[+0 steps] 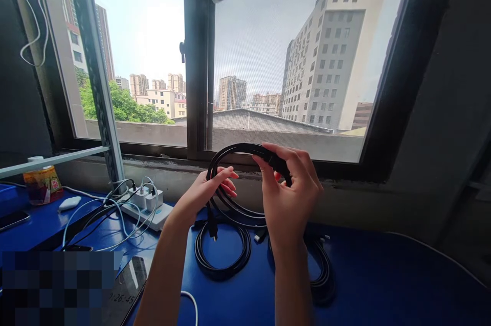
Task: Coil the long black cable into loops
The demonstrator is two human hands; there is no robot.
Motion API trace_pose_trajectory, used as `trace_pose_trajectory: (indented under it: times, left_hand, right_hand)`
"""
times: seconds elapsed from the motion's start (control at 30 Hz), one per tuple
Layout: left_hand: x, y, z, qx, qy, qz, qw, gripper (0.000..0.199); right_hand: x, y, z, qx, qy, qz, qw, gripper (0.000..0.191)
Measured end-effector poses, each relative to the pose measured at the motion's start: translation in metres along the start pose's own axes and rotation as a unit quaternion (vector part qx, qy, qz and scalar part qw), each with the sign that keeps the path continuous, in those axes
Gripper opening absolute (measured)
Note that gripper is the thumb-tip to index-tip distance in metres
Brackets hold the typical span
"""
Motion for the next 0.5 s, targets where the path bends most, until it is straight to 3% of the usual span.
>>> trace_pose_trajectory:
  times: [0.07, 0.2, 0.4, 0.5]
  left_hand:
    - [-0.006, 0.000, 0.001, 0.003, -0.047, -0.031, 0.998, 0.027]
    - [-0.027, 0.002, 0.001, 0.001, -0.172, -0.152, 0.973, 0.034]
    - [-0.019, 0.001, 0.015, -0.043, -0.112, -0.097, 0.988, 0.057]
    - [-0.024, 0.003, 0.015, -0.054, -0.127, -0.126, 0.982, 0.060]
  right_hand:
    - [0.000, 0.000, 0.002, -0.004, -0.004, -0.001, 1.000, 0.009]
    - [0.002, 0.001, 0.006, 0.002, -0.009, -0.002, 1.000, 0.006]
    - [0.010, 0.003, 0.013, 0.009, -0.005, 0.011, 1.000, 0.004]
    - [0.011, 0.004, 0.013, 0.020, -0.021, 0.006, 1.000, 0.003]
Point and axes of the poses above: each hand's wrist, its own y-axis away from the middle knuckle, its own x-axis out of the palm, z = x × y, the point moved 9 cm from there along -y, towards the middle knuckle, and after that the axes turned 15 degrees about -y, right-handed, at the moved point
